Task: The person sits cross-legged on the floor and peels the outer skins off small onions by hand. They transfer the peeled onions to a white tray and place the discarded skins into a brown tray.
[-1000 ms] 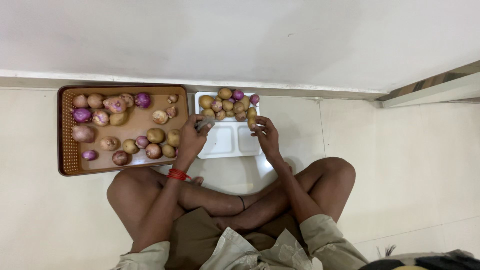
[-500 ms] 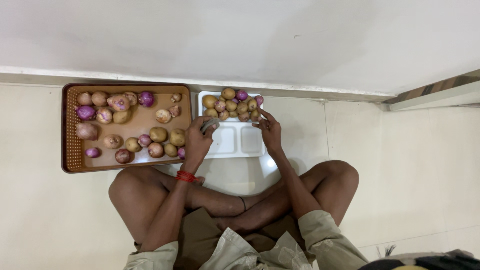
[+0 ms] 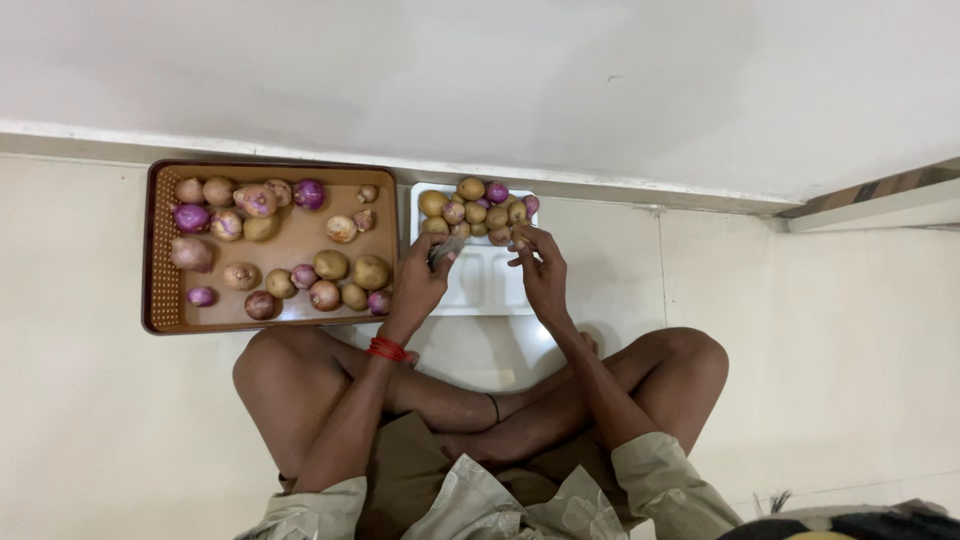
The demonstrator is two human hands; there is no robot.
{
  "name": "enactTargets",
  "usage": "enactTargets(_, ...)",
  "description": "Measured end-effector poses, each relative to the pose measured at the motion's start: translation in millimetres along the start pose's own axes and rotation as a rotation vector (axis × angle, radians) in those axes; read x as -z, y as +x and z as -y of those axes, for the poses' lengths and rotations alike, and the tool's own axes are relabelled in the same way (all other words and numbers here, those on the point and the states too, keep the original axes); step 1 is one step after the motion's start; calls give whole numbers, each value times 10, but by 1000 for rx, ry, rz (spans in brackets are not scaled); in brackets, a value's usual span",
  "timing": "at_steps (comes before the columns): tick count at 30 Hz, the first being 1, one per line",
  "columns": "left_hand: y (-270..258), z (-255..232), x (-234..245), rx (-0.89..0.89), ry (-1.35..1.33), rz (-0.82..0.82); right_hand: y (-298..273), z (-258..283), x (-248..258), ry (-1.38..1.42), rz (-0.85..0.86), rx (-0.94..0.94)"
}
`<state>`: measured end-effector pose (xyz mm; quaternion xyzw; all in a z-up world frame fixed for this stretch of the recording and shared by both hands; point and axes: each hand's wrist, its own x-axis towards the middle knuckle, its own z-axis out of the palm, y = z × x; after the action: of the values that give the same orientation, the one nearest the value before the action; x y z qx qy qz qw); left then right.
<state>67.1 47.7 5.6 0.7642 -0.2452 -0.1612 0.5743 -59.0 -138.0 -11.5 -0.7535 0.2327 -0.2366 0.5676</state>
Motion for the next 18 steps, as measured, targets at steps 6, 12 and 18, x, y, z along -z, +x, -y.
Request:
enactTargets(6, -9, 159, -92, 5, -31, -3, 216, 693, -335, 18, 149, 168)
enactTargets(12, -26, 494, -213, 20, -27, 89, 480, 938, -1086, -303, 481, 282)
enactTargets(18, -70, 678, -287, -179, -10, 129, 673, 656, -2016, -473, 798, 586)
